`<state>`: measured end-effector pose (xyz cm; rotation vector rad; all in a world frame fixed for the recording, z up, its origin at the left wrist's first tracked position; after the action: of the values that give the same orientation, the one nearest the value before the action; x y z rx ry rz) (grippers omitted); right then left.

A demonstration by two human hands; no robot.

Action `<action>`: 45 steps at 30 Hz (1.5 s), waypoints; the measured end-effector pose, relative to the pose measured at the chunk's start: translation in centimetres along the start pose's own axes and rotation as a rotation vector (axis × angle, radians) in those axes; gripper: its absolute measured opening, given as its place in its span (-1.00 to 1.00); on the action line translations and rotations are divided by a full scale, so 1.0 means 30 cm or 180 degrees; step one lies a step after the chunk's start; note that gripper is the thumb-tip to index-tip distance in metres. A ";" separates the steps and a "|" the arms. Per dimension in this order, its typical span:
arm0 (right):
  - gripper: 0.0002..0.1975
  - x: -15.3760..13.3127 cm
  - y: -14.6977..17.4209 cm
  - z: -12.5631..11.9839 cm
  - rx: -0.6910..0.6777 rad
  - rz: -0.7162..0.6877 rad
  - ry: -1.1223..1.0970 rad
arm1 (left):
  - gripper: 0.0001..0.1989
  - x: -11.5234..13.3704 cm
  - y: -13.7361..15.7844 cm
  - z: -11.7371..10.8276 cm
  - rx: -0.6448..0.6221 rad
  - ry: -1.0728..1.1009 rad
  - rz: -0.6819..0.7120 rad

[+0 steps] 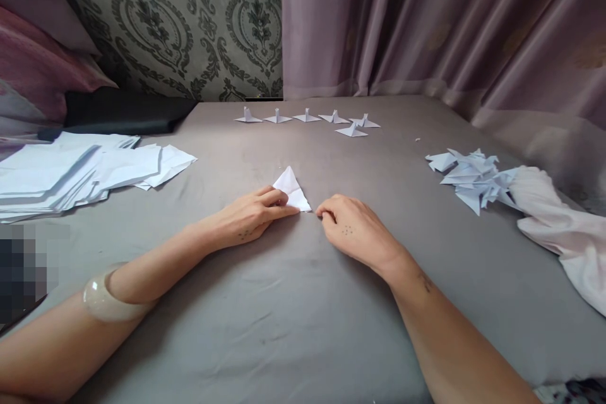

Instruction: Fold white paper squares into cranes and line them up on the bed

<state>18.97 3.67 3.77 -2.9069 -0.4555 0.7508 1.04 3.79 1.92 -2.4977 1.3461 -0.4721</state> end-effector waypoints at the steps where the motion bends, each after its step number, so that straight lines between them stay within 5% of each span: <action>1: -0.69 0.002 -0.003 0.002 0.0034 0.0032 -0.0006 | -0.57 0.000 -0.002 0.001 -0.0002 -0.0021 -0.0002; 10: -0.73 0.012 -0.022 0.051 0.0252 0.0464 -0.0196 | -0.52 0.007 -0.012 0.014 -0.0088 -0.0274 -0.0038; 19: -0.76 0.009 -0.044 0.115 0.0597 0.0760 -0.0797 | -0.65 -0.004 0.012 0.011 0.0301 -0.0221 -0.0162; 22: -0.81 -0.008 -0.050 0.111 0.0759 0.0467 -0.0889 | -0.72 -0.017 0.014 -0.020 0.0862 -0.0361 -0.0365; 25: -0.80 -0.049 -0.043 0.078 0.1227 -0.0317 -0.0523 | -0.65 -0.035 0.035 -0.081 0.1788 -0.0820 -0.0862; 27: -0.74 -0.083 -0.030 0.062 0.1433 -0.0926 -0.0004 | -0.59 -0.034 0.048 -0.102 0.2001 -0.1063 -0.0983; 30: -0.67 -0.110 -0.011 0.062 0.1338 -0.1498 0.0625 | -0.74 -0.019 0.044 -0.092 0.1626 -0.1086 -0.0666; 33: -0.68 -0.104 0.002 0.072 0.1090 -0.1562 0.0834 | -0.81 0.000 0.034 -0.061 0.1045 -0.0857 -0.0283; 37: -0.76 -0.077 0.008 0.087 0.0732 -0.1160 0.0758 | -0.73 0.014 0.024 -0.040 0.0696 -0.0595 -0.0247; 45: -0.80 -0.048 -0.009 0.105 0.0547 -0.0205 0.0099 | -0.67 0.009 0.009 -0.034 0.0938 -0.0494 -0.0709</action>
<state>16.17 3.55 1.71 -2.7271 -0.4549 0.6978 0.55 3.34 2.78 -2.3889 0.8755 -0.4726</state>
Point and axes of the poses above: each hand's wrist, its own y-axis away from the middle knuckle, its own z-axis out of the palm, x = y × z, the point moved 5 cm from there along -y, towards the middle knuckle, and after that the axes turned 12 degrees about x, right-handed, at the moved point
